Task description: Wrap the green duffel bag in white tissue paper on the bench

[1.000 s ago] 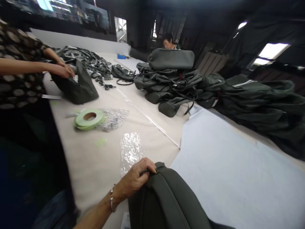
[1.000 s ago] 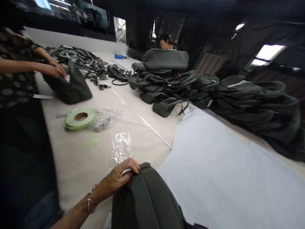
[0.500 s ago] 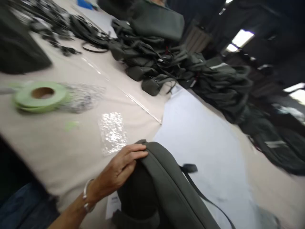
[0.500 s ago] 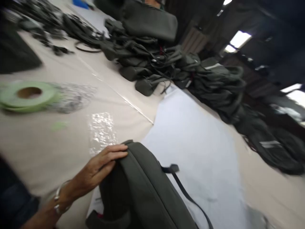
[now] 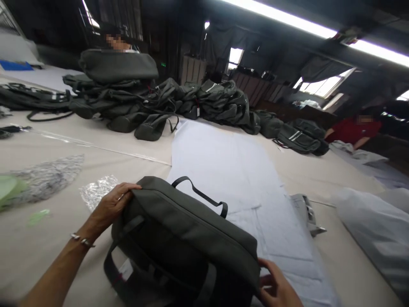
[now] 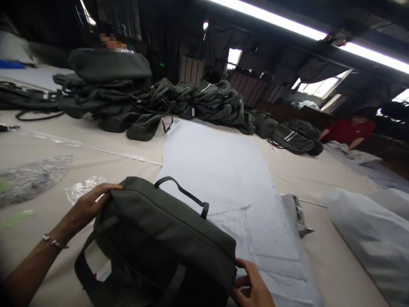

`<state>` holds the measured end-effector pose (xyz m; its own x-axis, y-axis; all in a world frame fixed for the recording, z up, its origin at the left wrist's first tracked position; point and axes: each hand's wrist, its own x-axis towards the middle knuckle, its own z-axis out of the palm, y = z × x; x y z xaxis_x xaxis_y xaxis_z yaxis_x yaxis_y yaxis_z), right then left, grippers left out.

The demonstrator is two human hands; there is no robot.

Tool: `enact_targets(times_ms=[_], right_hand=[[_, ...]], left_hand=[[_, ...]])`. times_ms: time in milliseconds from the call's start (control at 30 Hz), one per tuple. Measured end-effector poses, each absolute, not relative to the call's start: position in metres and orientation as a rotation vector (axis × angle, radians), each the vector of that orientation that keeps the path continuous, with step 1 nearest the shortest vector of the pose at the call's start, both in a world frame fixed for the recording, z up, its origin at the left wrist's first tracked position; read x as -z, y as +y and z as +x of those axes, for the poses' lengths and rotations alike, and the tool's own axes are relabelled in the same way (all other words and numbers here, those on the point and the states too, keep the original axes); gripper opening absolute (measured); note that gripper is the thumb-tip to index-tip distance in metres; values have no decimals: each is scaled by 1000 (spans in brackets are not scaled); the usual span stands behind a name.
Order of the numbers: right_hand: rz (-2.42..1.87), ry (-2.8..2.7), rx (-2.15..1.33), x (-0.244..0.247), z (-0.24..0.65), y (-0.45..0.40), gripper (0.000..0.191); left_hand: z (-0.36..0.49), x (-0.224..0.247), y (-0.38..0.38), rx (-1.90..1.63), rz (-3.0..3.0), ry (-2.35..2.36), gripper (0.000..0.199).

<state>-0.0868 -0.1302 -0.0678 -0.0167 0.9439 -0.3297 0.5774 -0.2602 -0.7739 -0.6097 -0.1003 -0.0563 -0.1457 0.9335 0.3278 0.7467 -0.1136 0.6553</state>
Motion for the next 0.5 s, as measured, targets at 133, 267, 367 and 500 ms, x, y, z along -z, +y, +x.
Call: enact_targets(times_ms=[133, 267, 367, 500], right_hand=[[-1721, -1750, -1138, 73, -79, -130, 39], [-1529, -2018, -1027, 74, -66, -125, 23], [-1413, -2146, -963, 79, -58, -121, 23], [-1348, -2223, -976, 76, -54, -117, 22]], left_hand=[[-570, 15, -118, -1099, 1949, 2047, 33], [-491, -13, -138, -1122, 2172, 1951, 28], [-430, -15, -147, -984, 2440, 1749, 29], [-385, -5, -149, -804, 2577, 1590, 35]])
